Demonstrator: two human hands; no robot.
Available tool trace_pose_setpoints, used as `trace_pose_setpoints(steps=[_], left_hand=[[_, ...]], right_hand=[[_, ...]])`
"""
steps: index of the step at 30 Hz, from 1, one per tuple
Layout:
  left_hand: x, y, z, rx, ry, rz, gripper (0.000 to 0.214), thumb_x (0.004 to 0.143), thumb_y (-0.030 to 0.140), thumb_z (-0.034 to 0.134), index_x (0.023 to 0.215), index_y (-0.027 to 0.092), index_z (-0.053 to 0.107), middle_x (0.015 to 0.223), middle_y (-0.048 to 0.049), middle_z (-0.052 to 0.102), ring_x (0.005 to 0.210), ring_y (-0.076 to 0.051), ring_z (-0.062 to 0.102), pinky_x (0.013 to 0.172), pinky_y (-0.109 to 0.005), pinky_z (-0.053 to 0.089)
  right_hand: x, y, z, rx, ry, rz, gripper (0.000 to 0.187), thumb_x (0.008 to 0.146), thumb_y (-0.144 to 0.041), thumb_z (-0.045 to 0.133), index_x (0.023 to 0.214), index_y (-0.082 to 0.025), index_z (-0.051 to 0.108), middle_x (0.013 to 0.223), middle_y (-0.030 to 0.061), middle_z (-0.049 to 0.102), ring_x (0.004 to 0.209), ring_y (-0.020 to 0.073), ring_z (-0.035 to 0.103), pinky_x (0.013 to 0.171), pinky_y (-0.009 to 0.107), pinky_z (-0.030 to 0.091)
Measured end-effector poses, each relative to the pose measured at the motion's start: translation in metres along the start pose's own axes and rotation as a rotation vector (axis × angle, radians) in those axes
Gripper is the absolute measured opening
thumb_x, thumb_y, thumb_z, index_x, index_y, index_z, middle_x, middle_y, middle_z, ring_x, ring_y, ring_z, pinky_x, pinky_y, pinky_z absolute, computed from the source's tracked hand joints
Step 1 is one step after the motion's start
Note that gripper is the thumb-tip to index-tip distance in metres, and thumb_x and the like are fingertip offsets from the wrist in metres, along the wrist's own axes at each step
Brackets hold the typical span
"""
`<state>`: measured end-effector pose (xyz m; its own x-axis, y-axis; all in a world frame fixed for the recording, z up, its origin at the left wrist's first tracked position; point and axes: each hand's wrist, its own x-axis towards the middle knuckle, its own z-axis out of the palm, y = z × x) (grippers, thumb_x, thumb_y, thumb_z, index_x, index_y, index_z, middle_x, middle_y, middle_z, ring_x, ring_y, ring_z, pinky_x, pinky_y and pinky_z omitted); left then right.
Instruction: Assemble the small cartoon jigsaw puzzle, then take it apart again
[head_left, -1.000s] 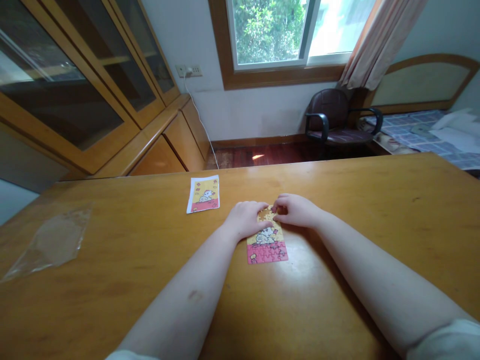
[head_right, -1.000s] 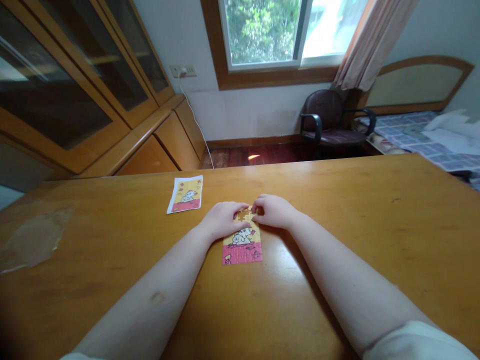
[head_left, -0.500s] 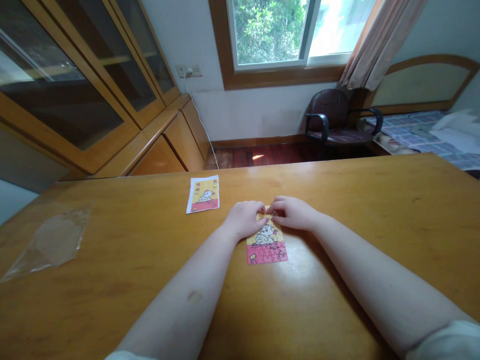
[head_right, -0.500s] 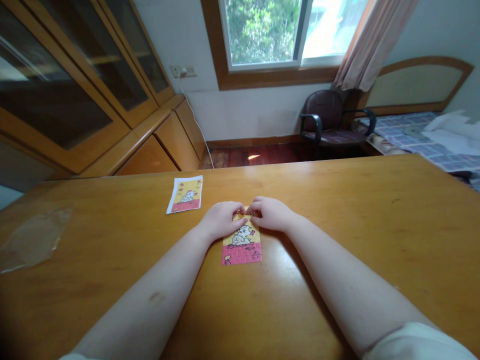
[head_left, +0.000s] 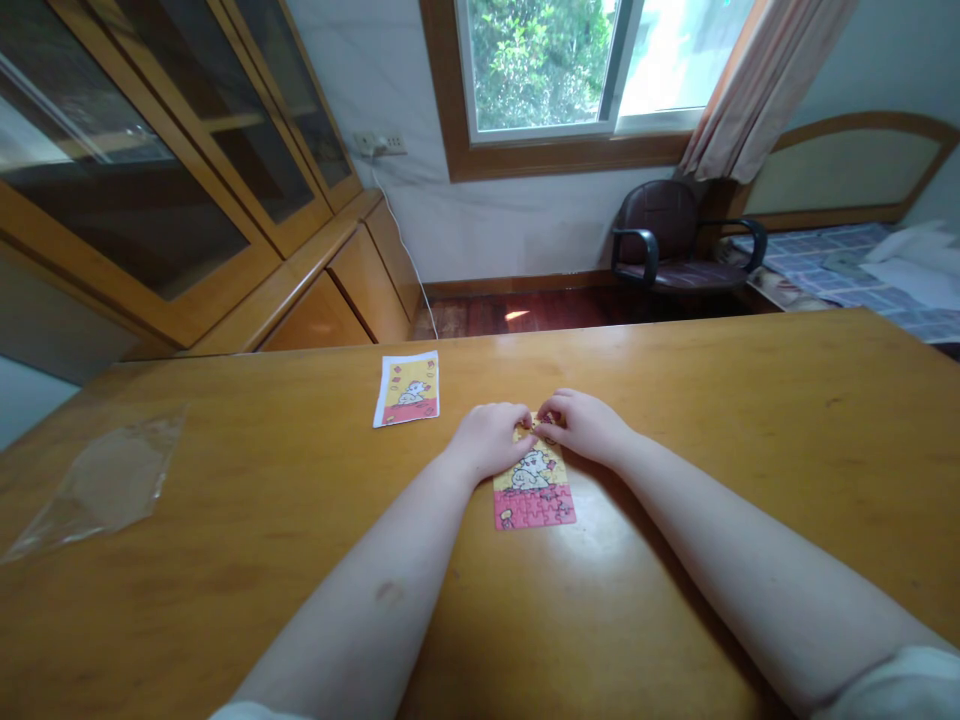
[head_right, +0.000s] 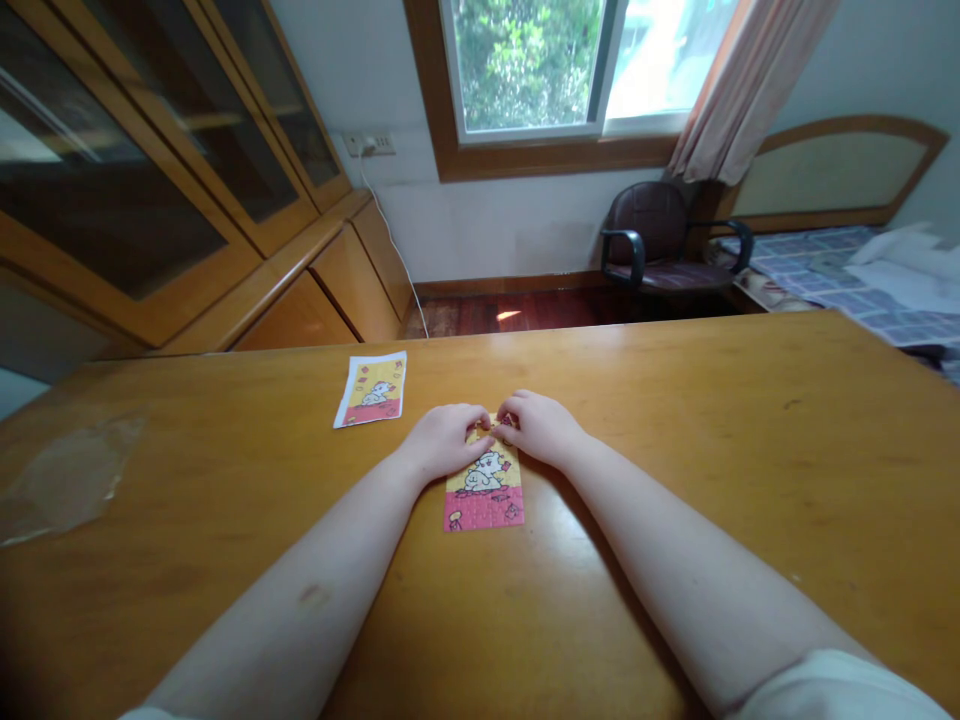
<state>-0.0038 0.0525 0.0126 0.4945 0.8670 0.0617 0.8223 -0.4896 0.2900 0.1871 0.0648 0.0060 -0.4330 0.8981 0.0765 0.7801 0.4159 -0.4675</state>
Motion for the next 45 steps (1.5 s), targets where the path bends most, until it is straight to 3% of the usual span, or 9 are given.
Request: trace_pose_setpoints(steps=[12, 23, 45], left_hand=[[0.0010, -0.0023, 0.0024, 0.002, 0.015, -0.004, 0.027, 0.083, 0.042, 0.056, 0.103, 0.025, 0.062, 0.093, -0.0027, 0.069, 0.083, -0.021, 0.064, 0.072, -0.030, 0.048], [0.0012, -0.0011, 0.0002, -0.002, 0.013, 0.010, 0.019, 0.084, 0.034, 0.053, 0.095, 0.025, 0.066, 0.089, -0.0024, 0.069, 0.079, -0.019, 0.063, 0.072, -0.029, 0.047], [0.0015, -0.0014, -0.0002, -0.017, 0.002, 0.070, 0.025, 0.081, 0.020, 0.048, 0.089, 0.026, 0.071, 0.087, -0.0013, 0.070, 0.081, -0.018, 0.063, 0.075, -0.028, 0.048]], right_hand=[[-0.0027, 0.0024, -0.0041, -0.022, -0.023, -0.044, 0.014, 0.080, -0.030, 0.060, 0.087, -0.021, 0.069, 0.084, 0.0020, 0.060, 0.072, 0.0134, 0.057, 0.067, 0.024, 0.041], [-0.0034, 0.0021, -0.0057, -0.005, 0.012, -0.085, 0.014, 0.080, -0.023, 0.055, 0.083, -0.019, 0.068, 0.083, 0.0032, 0.061, 0.075, 0.0143, 0.058, 0.069, 0.024, 0.041], [-0.0059, -0.0016, -0.0106, 0.004, -0.054, -0.137, 0.021, 0.082, -0.023, 0.052, 0.079, -0.019, 0.072, 0.079, 0.0034, 0.061, 0.073, 0.0142, 0.057, 0.069, 0.024, 0.041]])
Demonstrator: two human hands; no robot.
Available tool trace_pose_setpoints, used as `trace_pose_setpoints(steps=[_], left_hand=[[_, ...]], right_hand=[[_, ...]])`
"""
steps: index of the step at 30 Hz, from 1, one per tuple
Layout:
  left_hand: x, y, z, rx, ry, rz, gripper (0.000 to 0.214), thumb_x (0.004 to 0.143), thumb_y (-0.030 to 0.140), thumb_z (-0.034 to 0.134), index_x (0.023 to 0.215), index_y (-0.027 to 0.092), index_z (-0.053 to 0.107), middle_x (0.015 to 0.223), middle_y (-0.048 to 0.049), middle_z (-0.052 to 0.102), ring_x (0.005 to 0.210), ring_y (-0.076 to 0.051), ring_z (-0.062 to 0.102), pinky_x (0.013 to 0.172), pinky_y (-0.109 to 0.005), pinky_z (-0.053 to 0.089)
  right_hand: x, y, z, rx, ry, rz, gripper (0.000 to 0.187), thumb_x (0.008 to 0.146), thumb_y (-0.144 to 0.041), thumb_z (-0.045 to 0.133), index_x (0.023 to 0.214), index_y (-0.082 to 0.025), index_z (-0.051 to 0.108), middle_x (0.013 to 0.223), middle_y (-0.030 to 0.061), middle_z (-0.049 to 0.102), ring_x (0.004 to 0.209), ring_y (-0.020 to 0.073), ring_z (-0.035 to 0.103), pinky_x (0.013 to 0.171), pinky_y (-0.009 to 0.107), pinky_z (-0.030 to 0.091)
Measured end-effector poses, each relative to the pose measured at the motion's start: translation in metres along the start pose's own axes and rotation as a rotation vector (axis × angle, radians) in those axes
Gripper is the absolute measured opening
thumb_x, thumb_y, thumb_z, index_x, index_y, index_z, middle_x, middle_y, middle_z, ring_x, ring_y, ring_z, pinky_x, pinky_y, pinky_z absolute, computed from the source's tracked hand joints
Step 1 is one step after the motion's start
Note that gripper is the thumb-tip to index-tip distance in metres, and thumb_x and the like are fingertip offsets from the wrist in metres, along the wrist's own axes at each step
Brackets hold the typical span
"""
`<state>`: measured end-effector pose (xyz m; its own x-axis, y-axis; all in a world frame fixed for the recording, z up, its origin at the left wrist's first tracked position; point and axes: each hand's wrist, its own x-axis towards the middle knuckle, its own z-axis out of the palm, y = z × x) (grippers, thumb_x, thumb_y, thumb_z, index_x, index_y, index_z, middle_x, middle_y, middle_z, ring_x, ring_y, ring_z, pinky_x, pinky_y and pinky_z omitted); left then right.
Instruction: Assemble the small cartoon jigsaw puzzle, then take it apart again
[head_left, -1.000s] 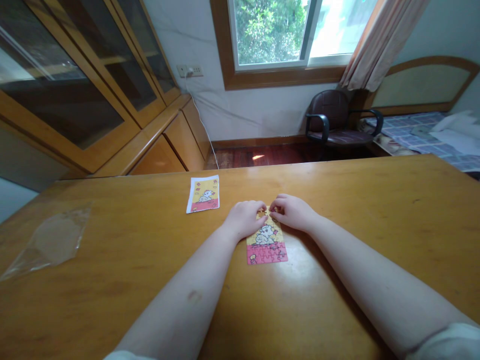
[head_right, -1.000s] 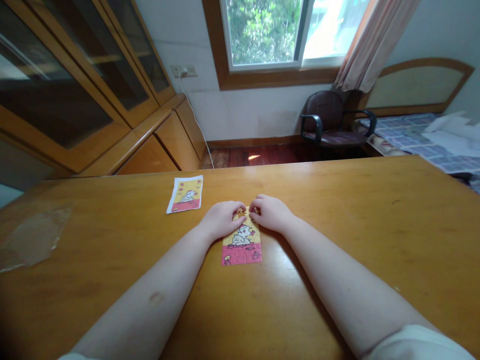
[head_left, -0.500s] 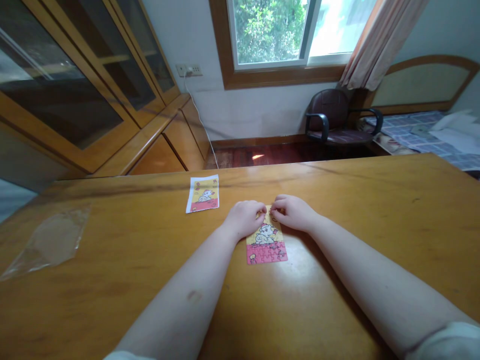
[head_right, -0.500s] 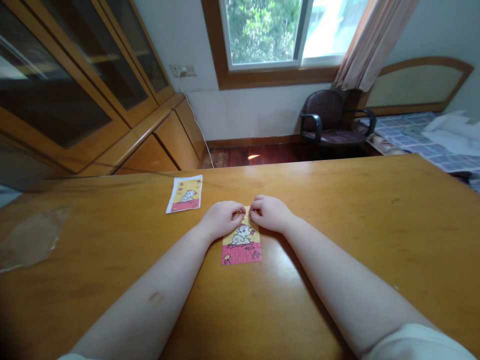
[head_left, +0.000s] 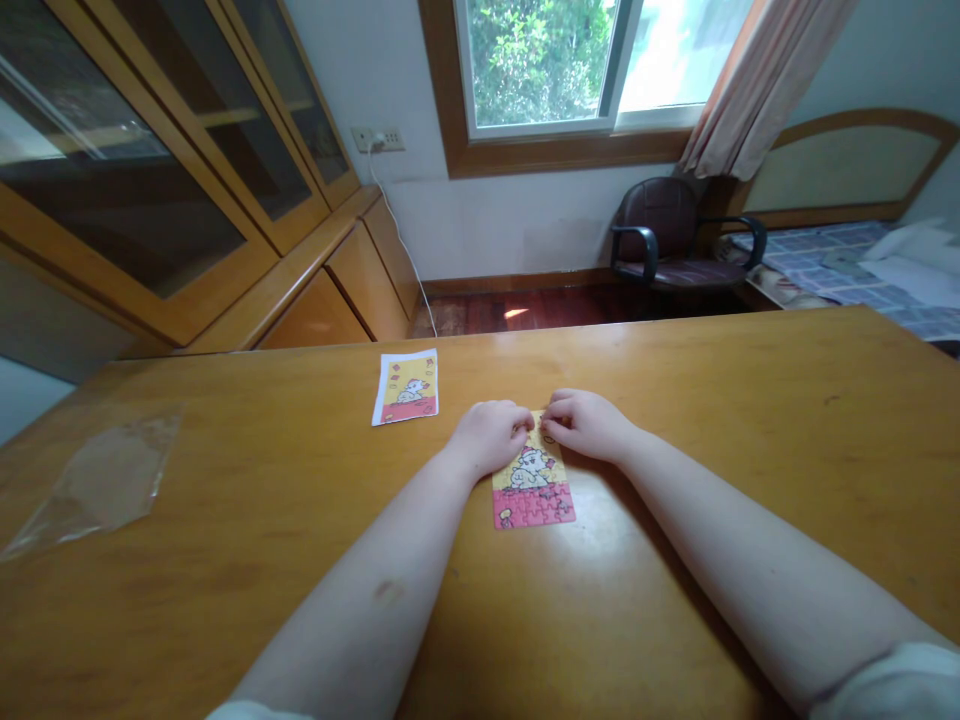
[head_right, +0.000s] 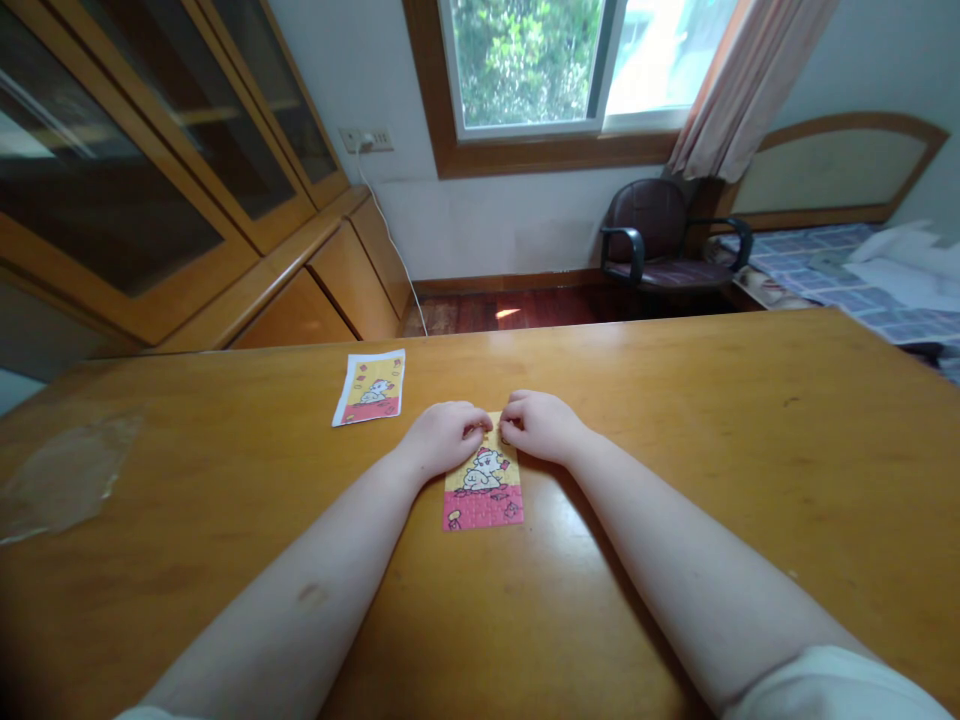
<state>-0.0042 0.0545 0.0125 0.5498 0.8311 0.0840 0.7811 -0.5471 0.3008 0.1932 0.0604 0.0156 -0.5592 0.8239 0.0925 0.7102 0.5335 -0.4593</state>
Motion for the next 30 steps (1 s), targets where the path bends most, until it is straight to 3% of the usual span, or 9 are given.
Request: trace_pose_setpoints(steps=[7, 19, 25, 30], left_hand=[[0.000, -0.002, 0.001, 0.013, 0.019, 0.026, 0.025, 0.081, 0.020, 0.049, 0.088, 0.027, 0.072, 0.085, -0.0012, 0.069, 0.078, -0.017, 0.062, 0.073, -0.028, 0.047], [-0.001, 0.001, -0.001, 0.034, -0.020, 0.033, 0.030, 0.081, 0.019, 0.050, 0.096, 0.031, 0.073, 0.084, -0.0016, 0.069, 0.080, -0.018, 0.063, 0.075, -0.030, 0.047], [0.000, 0.003, -0.002, 0.020, -0.067, -0.023, 0.030, 0.081, 0.019, 0.051, 0.099, 0.031, 0.072, 0.092, -0.0016, 0.071, 0.086, -0.020, 0.065, 0.078, -0.031, 0.048], [0.000, 0.006, -0.003, 0.064, -0.053, -0.003, 0.029, 0.081, 0.018, 0.050, 0.097, 0.029, 0.071, 0.090, -0.0021, 0.071, 0.083, -0.020, 0.065, 0.077, -0.033, 0.049]], right_hand=[[0.001, 0.002, 0.002, -0.007, 0.086, 0.043, 0.020, 0.083, -0.023, 0.052, 0.075, -0.018, 0.070, 0.079, 0.0034, 0.061, 0.073, 0.0137, 0.056, 0.067, 0.024, 0.040], [0.003, 0.011, -0.001, 0.071, 0.402, 0.262, 0.022, 0.083, -0.026, 0.049, 0.072, -0.018, 0.067, 0.073, 0.0030, 0.060, 0.070, 0.0148, 0.053, 0.064, 0.026, 0.039], [0.005, 0.018, -0.009, 0.056, 0.416, 0.397, 0.024, 0.084, -0.028, 0.047, 0.075, -0.018, 0.068, 0.076, 0.0044, 0.063, 0.073, 0.0163, 0.055, 0.067, 0.027, 0.039], [0.006, 0.023, -0.013, -0.037, 0.326, 0.501, 0.023, 0.084, -0.027, 0.049, 0.076, -0.019, 0.068, 0.084, 0.0069, 0.066, 0.080, 0.0190, 0.058, 0.067, 0.027, 0.039]])
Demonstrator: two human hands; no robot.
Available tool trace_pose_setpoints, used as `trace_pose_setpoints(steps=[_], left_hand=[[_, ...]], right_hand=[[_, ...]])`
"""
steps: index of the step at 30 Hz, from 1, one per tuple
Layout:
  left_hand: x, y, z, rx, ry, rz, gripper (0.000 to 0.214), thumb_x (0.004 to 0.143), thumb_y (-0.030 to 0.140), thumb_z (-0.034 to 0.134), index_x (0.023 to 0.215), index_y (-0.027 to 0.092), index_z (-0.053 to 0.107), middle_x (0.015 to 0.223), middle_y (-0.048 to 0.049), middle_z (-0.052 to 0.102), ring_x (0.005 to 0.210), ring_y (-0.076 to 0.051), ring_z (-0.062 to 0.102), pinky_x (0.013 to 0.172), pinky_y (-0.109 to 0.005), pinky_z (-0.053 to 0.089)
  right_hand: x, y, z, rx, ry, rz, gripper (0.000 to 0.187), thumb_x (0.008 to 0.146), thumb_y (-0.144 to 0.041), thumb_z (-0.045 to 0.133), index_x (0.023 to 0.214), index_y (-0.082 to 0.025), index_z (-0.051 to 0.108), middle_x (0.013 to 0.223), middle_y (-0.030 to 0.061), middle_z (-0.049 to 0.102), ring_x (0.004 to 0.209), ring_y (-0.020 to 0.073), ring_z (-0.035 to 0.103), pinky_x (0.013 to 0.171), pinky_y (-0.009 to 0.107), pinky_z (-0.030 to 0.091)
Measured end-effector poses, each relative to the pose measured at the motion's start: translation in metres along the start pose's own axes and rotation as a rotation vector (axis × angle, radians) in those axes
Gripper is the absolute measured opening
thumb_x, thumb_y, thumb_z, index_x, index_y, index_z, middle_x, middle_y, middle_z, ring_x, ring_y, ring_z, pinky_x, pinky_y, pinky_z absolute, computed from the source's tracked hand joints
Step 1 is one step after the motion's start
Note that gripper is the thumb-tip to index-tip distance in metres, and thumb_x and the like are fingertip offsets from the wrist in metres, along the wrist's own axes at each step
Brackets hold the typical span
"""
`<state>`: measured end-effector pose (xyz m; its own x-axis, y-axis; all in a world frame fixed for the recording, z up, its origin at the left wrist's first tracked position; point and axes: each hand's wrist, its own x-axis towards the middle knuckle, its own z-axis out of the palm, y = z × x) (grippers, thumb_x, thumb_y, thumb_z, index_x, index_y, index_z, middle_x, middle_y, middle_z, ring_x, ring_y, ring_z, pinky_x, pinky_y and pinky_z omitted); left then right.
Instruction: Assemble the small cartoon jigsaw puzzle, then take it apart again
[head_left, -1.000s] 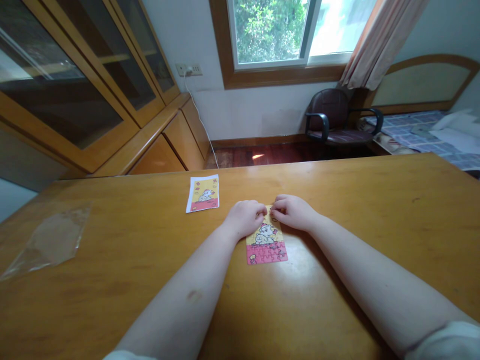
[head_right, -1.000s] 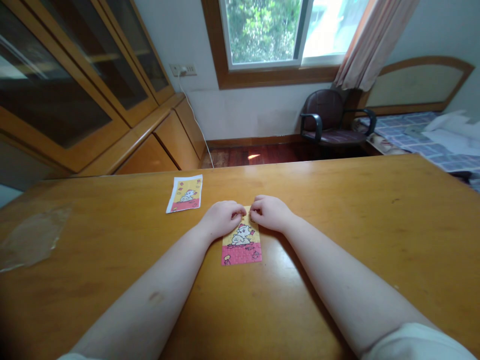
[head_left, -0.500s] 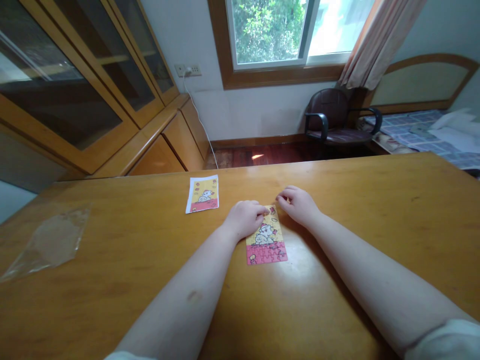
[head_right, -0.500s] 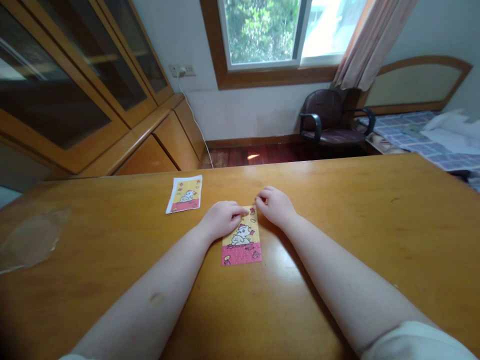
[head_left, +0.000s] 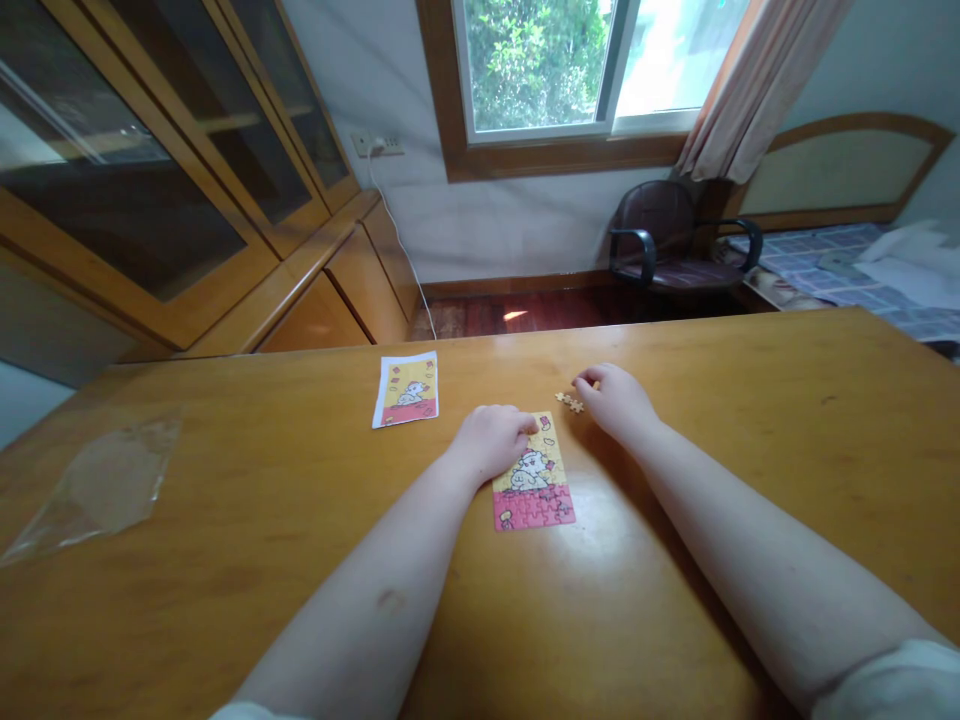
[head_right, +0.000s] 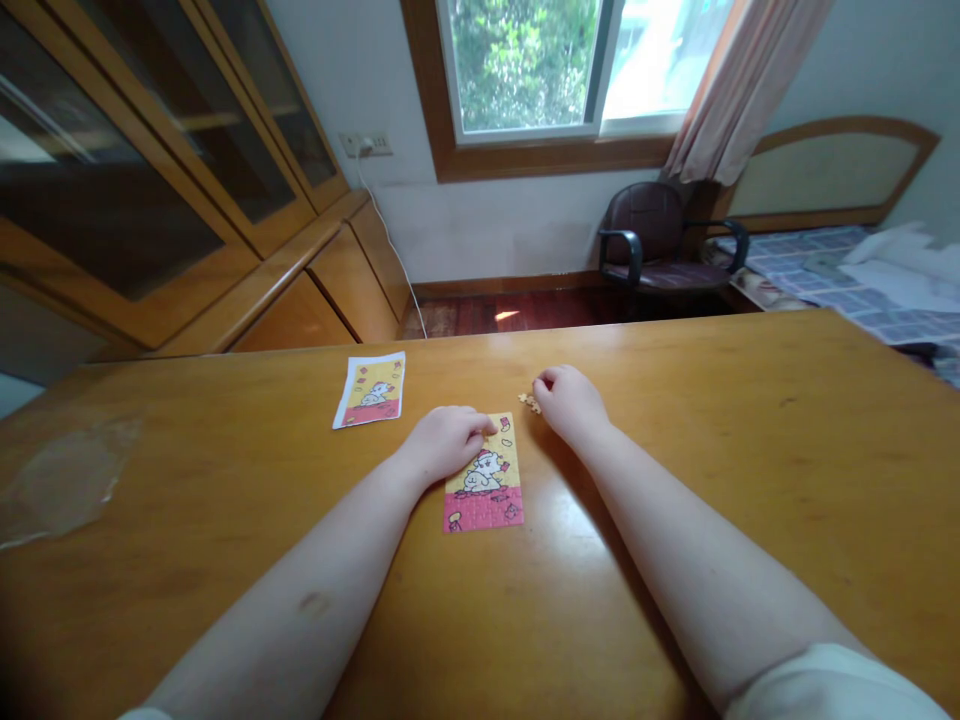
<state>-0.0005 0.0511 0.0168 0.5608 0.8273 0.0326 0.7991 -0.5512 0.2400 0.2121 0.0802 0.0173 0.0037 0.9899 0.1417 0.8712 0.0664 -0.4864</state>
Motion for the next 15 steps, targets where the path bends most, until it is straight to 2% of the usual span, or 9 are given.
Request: trace_pose_setpoints(steps=[5, 9, 15], left_hand=[[-0.001, 0.000, -0.002, -0.052, 0.117, 0.028, 0.032, 0.085, 0.018, 0.046, 0.110, 0.026, 0.066, 0.095, -0.0030, 0.071, 0.089, -0.019, 0.065, 0.084, -0.034, 0.047], [-0.001, -0.007, -0.003, -0.164, 0.203, -0.075, 0.029, 0.084, 0.017, 0.047, 0.104, 0.024, 0.067, 0.096, -0.0014, 0.071, 0.087, -0.018, 0.064, 0.083, -0.031, 0.048], [-0.002, -0.012, -0.005, -0.283, 0.261, -0.217, 0.029, 0.083, 0.016, 0.046, 0.100, 0.022, 0.068, 0.082, -0.0005, 0.068, 0.079, -0.016, 0.063, 0.077, -0.028, 0.048]], right_hand=[[-0.002, 0.001, 0.007, -0.118, -0.068, -0.056, 0.021, 0.085, -0.031, 0.054, 0.082, -0.020, 0.072, 0.090, 0.0082, 0.065, 0.075, 0.0175, 0.059, 0.064, 0.027, 0.040], [-0.003, 0.003, 0.013, -0.151, -0.085, -0.091, 0.023, 0.084, -0.038, 0.058, 0.082, -0.020, 0.072, 0.090, 0.0082, 0.064, 0.072, 0.0170, 0.058, 0.063, 0.028, 0.041], [0.002, 0.009, 0.017, -0.107, -0.156, -0.096, 0.015, 0.081, -0.032, 0.062, 0.077, -0.018, 0.068, 0.086, 0.0077, 0.064, 0.074, 0.0171, 0.058, 0.067, 0.027, 0.043]])
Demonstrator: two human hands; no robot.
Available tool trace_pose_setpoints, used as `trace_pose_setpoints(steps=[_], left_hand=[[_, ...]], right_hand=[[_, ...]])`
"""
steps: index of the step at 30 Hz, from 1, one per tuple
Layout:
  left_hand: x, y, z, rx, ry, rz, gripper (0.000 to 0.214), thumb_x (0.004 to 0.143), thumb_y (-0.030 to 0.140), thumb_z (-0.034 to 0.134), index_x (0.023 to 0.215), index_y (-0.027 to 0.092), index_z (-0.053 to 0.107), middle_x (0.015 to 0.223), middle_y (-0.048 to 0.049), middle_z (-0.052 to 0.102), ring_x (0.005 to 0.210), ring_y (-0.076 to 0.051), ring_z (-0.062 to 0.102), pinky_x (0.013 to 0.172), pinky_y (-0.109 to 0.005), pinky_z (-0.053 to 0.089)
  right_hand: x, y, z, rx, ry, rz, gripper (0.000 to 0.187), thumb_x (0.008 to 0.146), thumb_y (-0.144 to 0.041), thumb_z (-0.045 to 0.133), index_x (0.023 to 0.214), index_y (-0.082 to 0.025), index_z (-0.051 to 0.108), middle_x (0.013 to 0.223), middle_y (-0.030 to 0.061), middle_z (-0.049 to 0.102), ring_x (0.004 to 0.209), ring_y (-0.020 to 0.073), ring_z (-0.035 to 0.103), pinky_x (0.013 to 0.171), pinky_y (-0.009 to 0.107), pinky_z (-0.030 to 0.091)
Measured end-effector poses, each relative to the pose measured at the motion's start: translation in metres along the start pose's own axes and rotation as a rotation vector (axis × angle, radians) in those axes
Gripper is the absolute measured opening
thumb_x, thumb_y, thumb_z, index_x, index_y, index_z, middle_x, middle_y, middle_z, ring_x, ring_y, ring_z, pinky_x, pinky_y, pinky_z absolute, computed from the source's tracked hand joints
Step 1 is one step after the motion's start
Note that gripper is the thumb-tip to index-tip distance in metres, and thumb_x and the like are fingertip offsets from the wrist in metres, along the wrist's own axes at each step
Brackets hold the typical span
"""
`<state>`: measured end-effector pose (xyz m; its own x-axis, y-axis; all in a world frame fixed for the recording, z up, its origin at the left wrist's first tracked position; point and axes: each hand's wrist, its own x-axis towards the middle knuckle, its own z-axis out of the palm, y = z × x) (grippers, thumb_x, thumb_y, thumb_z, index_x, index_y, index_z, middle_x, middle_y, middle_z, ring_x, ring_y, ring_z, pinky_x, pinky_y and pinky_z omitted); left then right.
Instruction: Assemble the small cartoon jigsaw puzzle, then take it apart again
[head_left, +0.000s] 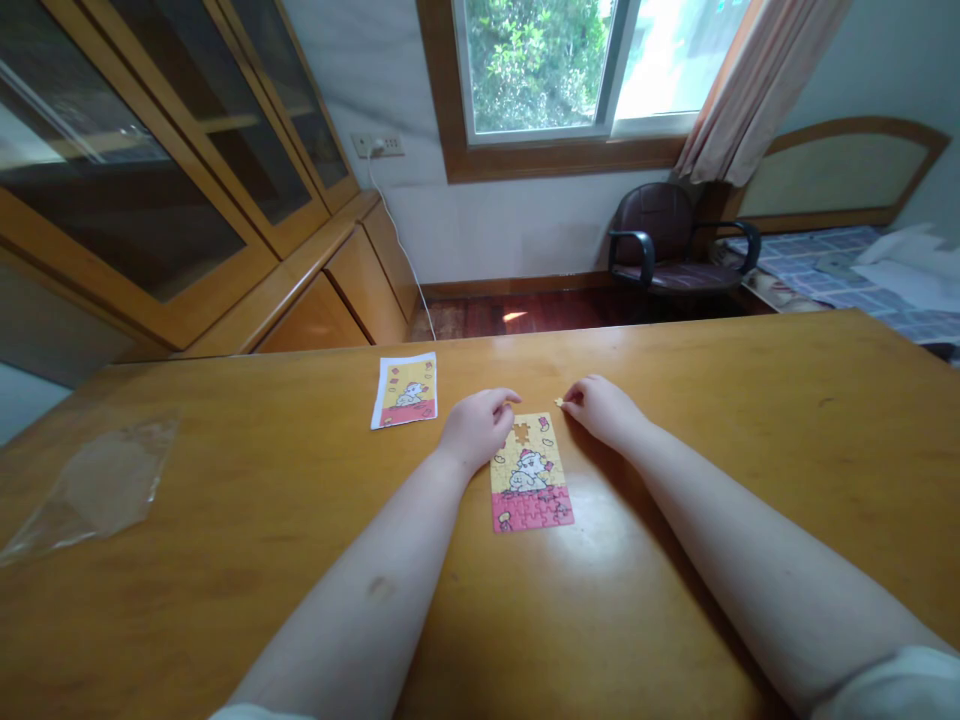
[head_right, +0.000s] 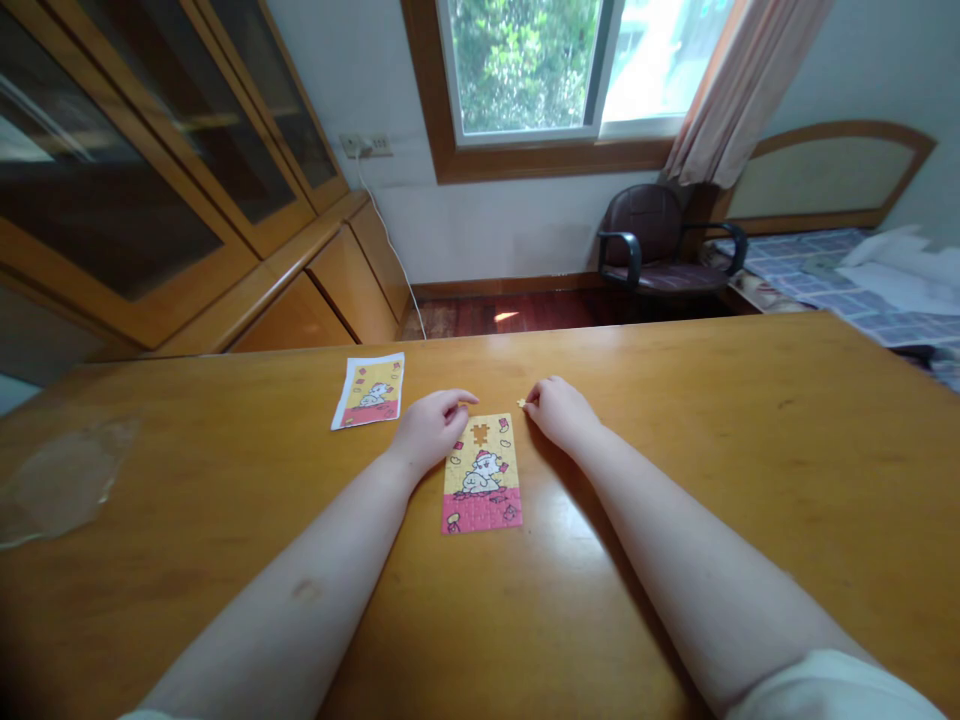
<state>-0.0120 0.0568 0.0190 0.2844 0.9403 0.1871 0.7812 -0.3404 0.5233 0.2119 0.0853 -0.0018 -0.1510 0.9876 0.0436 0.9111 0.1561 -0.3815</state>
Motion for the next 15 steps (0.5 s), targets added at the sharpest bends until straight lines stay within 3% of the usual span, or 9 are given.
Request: trace_pose_setpoints(steps=[10, 15], left_hand=[[0.000, -0.003, 0.001, -0.016, -0.008, -0.009, 0.029, 0.082, 0.017, 0.045, 0.100, 0.022, 0.068, 0.079, 0.0000, 0.067, 0.076, -0.016, 0.061, 0.075, -0.027, 0.047], [0.000, -0.004, 0.002, -0.044, 0.015, -0.008, 0.029, 0.081, 0.016, 0.046, 0.099, 0.022, 0.068, 0.079, -0.0002, 0.067, 0.075, -0.016, 0.061, 0.074, -0.026, 0.046]], right_hand=[[-0.004, -0.009, -0.004, 0.117, -0.098, -0.048, 0.006, 0.075, -0.019, 0.060, 0.069, -0.019, 0.059, 0.077, 0.0032, 0.065, 0.069, 0.0146, 0.057, 0.064, 0.025, 0.041], [-0.007, -0.015, -0.010, 0.218, -0.051, -0.035, 0.004, 0.076, -0.019, 0.062, 0.079, -0.018, 0.063, 0.080, 0.0021, 0.067, 0.068, 0.0134, 0.056, 0.063, 0.024, 0.040]])
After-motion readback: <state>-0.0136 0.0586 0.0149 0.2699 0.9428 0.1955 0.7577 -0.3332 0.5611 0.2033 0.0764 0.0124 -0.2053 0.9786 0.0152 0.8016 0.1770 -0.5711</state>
